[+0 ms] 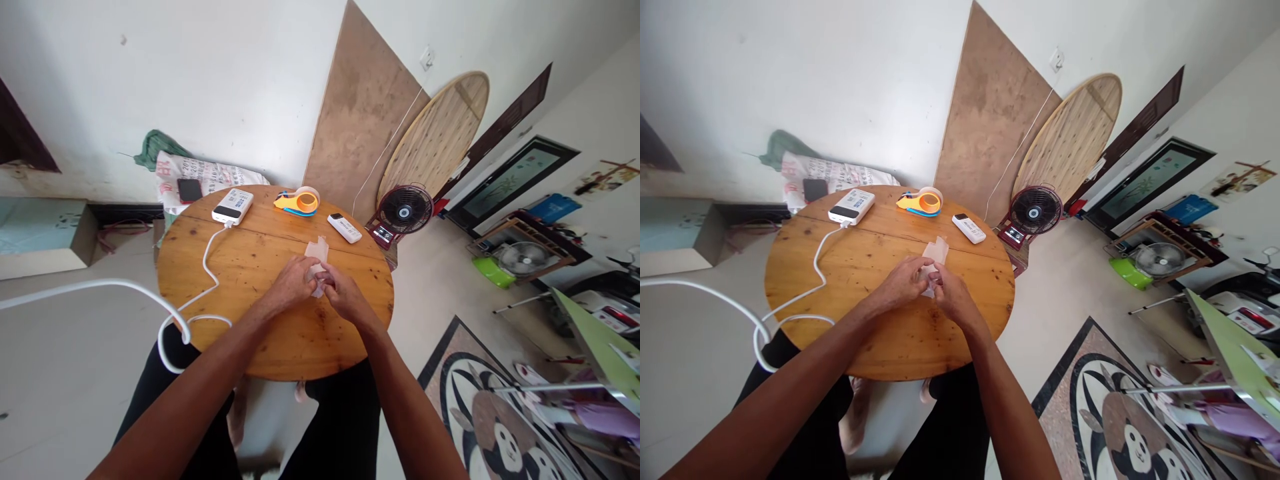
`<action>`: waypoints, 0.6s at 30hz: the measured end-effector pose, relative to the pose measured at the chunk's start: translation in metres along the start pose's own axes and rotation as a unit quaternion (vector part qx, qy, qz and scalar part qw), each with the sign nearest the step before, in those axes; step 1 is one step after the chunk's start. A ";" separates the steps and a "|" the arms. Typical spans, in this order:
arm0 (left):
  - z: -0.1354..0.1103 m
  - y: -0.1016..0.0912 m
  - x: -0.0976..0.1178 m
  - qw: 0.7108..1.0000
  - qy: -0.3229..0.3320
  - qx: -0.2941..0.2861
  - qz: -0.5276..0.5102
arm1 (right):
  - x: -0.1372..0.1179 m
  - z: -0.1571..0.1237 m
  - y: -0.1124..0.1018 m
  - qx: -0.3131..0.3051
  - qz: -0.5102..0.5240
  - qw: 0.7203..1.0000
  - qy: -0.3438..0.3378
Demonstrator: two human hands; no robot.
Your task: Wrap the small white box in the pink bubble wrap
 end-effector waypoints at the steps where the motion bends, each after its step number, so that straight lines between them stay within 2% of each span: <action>1: 0.000 -0.001 0.000 1.000 -0.018 0.006 -0.024 | -0.001 0.000 0.001 0.001 -0.021 1.000 0.003; 6: 0.004 -0.006 -0.007 0.980 -0.170 0.050 -0.091 | -0.003 0.004 0.007 0.010 -0.077 0.997 0.006; 8: 0.004 -0.007 -0.008 0.974 -0.202 0.041 -0.095 | -0.005 0.005 0.010 0.007 -0.090 0.996 0.014; 11: 0.004 -0.005 -0.006 0.973 -0.211 0.006 -0.094 | -0.011 0.005 0.011 0.002 -0.125 0.992 0.030; 18: 0.001 0.000 -0.008 0.979 -0.184 -0.031 -0.077 | -0.017 0.004 0.008 -0.009 -0.176 0.983 0.043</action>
Point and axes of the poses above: each hand's wrist, its own z-axis towards the middle knuckle, its own y-axis out of the palm, x = y × z, the point moved 2 cm from there along z, towards the middle knuckle, and after that the axes turned 8 degrees about -y, right-handed, at the moved point
